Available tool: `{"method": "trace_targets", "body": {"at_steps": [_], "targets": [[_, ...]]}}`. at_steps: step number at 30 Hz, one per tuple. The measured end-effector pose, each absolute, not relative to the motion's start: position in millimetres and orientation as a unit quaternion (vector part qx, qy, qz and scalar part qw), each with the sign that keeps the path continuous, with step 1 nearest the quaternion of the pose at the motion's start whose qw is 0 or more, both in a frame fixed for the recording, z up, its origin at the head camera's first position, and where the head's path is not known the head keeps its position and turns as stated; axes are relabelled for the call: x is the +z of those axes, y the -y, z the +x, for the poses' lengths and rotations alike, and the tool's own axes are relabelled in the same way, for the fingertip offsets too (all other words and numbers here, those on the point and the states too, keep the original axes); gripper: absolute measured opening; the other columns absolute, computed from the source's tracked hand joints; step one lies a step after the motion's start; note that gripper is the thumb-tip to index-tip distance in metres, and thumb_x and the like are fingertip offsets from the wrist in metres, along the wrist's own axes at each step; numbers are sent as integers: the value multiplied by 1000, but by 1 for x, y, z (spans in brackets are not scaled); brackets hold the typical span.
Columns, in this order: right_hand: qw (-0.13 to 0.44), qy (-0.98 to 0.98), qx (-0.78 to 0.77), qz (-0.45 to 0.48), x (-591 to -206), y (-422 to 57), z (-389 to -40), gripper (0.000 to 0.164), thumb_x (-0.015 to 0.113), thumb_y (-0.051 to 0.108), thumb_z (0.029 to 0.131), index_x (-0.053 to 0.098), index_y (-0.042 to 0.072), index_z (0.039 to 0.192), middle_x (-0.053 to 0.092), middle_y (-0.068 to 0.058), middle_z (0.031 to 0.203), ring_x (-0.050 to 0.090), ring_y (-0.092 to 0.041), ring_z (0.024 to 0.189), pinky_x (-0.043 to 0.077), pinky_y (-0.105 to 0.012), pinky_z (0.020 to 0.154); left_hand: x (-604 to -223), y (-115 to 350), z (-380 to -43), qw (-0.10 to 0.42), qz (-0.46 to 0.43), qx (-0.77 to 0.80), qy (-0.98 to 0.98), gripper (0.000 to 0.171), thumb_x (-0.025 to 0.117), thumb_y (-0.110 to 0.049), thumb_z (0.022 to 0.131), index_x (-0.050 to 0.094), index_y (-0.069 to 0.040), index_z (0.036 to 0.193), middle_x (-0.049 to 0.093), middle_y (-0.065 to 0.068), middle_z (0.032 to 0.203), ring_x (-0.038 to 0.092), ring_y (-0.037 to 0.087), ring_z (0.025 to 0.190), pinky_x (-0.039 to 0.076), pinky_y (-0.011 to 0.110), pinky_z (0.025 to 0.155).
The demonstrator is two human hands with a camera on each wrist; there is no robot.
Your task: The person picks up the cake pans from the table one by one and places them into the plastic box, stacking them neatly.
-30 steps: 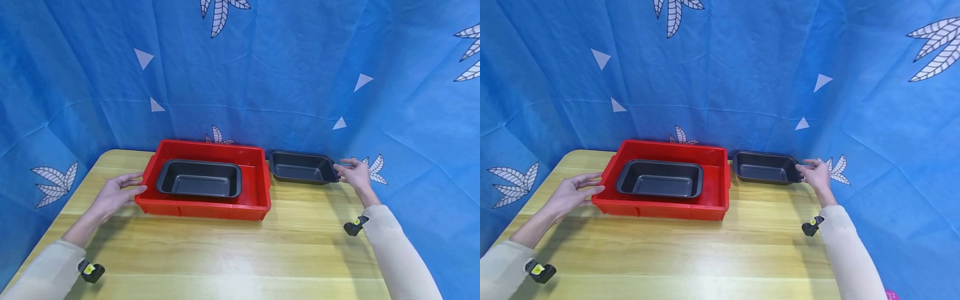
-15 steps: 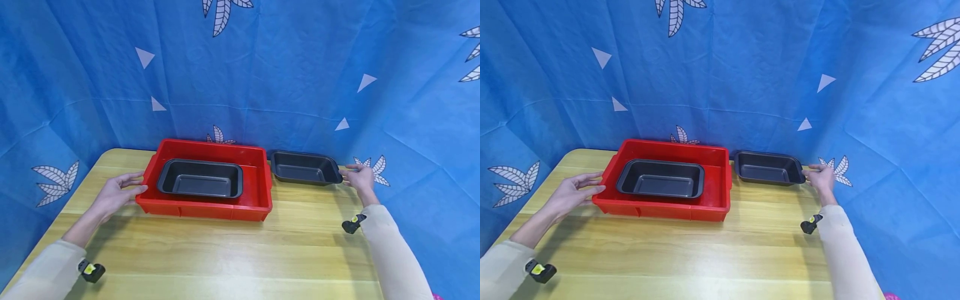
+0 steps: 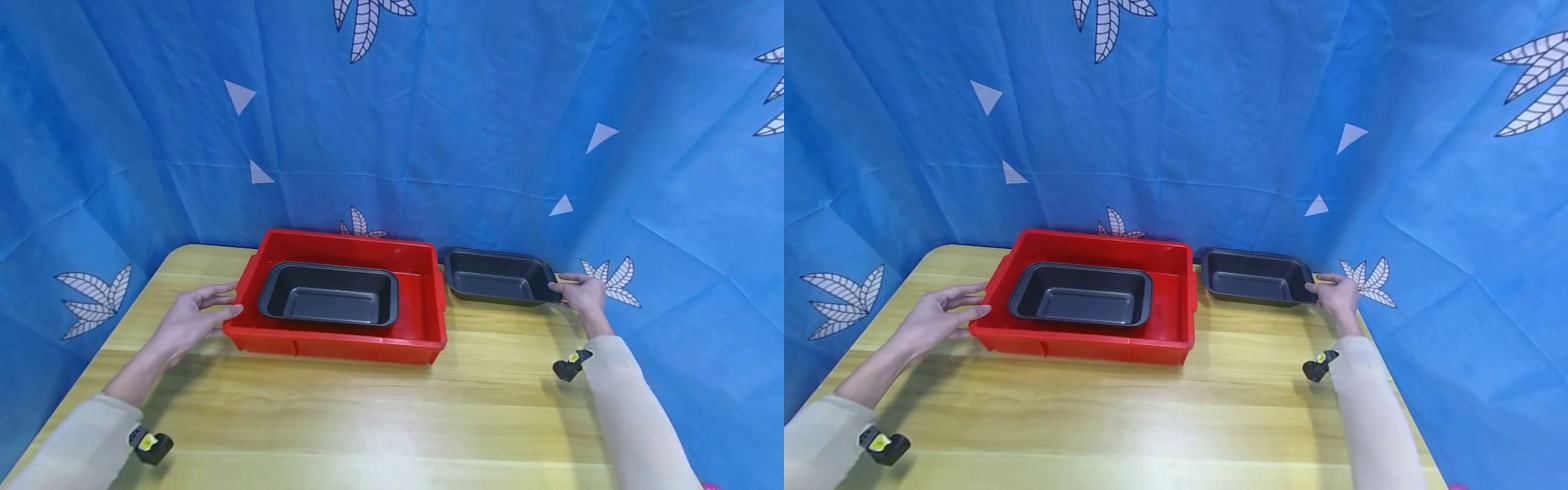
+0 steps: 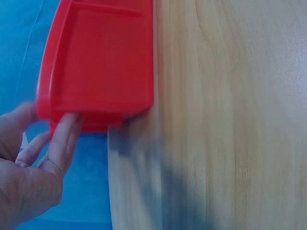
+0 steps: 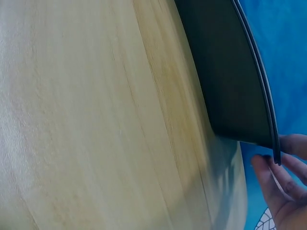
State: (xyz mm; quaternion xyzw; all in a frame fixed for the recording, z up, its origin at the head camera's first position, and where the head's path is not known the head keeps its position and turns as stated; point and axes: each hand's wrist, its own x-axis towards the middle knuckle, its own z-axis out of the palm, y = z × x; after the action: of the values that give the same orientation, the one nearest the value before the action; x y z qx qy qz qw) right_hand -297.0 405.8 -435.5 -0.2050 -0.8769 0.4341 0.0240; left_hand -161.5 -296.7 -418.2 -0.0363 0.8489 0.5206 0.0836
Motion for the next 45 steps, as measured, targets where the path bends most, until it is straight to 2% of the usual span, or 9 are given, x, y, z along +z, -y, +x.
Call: {"method": "trace_targets", "body": {"at_steps": [4, 7, 10, 13, 22, 27, 30, 37, 45], "targets": [[21, 878, 431, -206, -437, -405, -298, 57, 75, 23, 97, 60, 2, 148, 61, -29, 146, 64, 4, 62, 63, -25, 66, -419, 298, -162, 88, -41, 519, -849, 79, 67, -35, 104, 29, -5, 166, 40, 34, 160, 52, 50, 138, 67, 35, 87], [15, 873, 442, -205, -436, -405, -299, 56, 76, 21, 97, 60, 3, 148, 78, -15, 111, 66, 2, 62, 62, -26, 64, -420, 298, -163, 89, -43, 520, -848, 79, 67, -36, 104, 29, -5, 166, 40, 34, 161, 51, 50, 139, 67, 34, 86], [4, 868, 455, -200, -435, -406, -299, 57, 76, 19, 97, 58, 3, 149, 72, 11, 75, 65, -1, 59, 60, -26, 61, -420, 298, -163, 89, -42, 522, -847, 79, 67, -36, 104, 29, -6, 166, 40, 34, 161, 52, 50, 139, 67, 33, 86], [-10, 861, 470, -193, -433, -408, -297, 60, 75, 17, 97, 55, 2, 151, 65, 23, 62, 66, -3, 57, 59, -26, 59, -420, 297, -163, 88, -40, 522, -848, 79, 67, -36, 104, 29, -6, 166, 41, 34, 161, 53, 49, 138, 67, 33, 86], [-24, 859, 476, -187, -435, -409, -288, 64, 75, 14, 96, 51, -4, 152, 72, 12, 68, 70, -5, 58, 59, -25, 58, -419, 297, -162, 86, -37, 520, -849, 78, 67, -36, 104, 30, -4, 166, 42, 34, 160, 55, 47, 136, 67, 34, 86], [-27, 852, 490, -183, -435, -407, -285, 66, 75, 13, 95, 49, -7, 153, 68, 14, 69, 72, -2, 59, 62, -24, 62, -418, 297, -162, 90, -40, 518, -850, 79, 66, -36, 104, 28, -4, 166, 40, 35, 160, 53, 49, 138, 67, 36, 87], [-19, 854, 483, -192, -434, -405, -286, 65, 75, 15, 95, 52, -5, 152, 66, 15, 70, 71, -1, 60, 61, -23, 61, -418, 296, -162, 90, -41, 518, -850, 78, 66, -36, 104, 29, -5, 166, 40, 35, 160, 54, 50, 137, 67, 36, 88], [-9, 855, 473, -210, -437, -399, -289, 62, 77, 16, 95, 55, -4, 149, 71, 4, 73, 66, -3, 54, 58, -26, 54, -419, 297, -163, 86, -42, 513, -853, 77, 66, -36, 104, 31, -5, 166, 42, 34, 159, 58, 44, 133, 67, 36, 87], [3, 836, 500, -227, -443, -399, -287, 60, 75, 13, 95, 55, -2, 150, 65, 6, 75, 67, -2, 54, 60, -26, 55, -420, 297, -164, 84, -40, 511, -855, 77, 67, -36, 104, 31, -5, 165, 43, 34, 159, 61, 40, 130, 67, 36, 87]]}}
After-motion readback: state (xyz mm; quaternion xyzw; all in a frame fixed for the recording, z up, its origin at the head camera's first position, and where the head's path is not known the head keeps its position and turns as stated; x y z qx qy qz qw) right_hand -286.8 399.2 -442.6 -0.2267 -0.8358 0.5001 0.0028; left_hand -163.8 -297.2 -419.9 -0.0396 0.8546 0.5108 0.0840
